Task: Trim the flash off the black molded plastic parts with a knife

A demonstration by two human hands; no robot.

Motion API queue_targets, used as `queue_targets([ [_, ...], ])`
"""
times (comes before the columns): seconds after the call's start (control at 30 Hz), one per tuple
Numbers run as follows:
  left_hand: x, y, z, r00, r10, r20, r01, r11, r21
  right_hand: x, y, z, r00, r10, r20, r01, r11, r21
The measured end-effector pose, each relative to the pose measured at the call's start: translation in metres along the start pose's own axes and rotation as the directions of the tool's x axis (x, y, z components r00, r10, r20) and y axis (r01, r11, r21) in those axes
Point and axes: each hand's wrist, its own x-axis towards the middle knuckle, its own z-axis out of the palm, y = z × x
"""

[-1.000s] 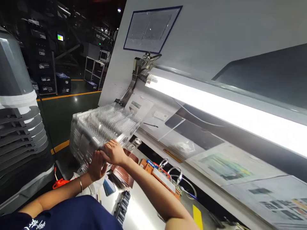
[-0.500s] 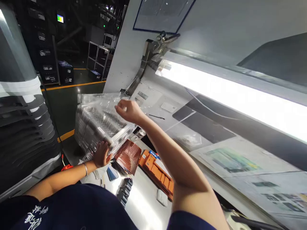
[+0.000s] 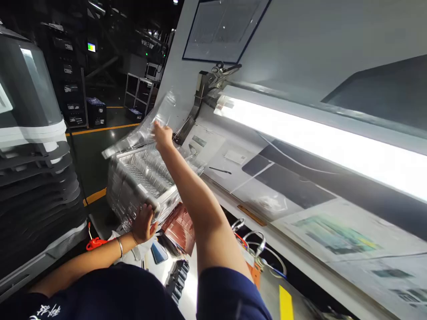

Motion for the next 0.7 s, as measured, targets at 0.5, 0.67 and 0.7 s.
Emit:
queue_targets([
  [0.5,0.001,-0.002,0.002,0.995,0.024,-0.094,-0.03,0.998,-0.062,0.004,-0.052,-0.097,0.98,-0.199,-0.028,0.201,0.97,0.137],
  [0.67,0.006,0.017,-0.023,0.987,0.036,-0.158,-0.054,0.993,-0.107,-0.059,-0.093,-0.134,0.805,-0.561,0.191,0.593,0.754,-0.283],
  [0.7,0.008,0.022,-0.033,0.985,0.038,-0.169,-0.06,0.991,-0.122,-0.082,-0.091,-0.136,0.768,-0.555,0.32,0.64,0.684,-0.35],
])
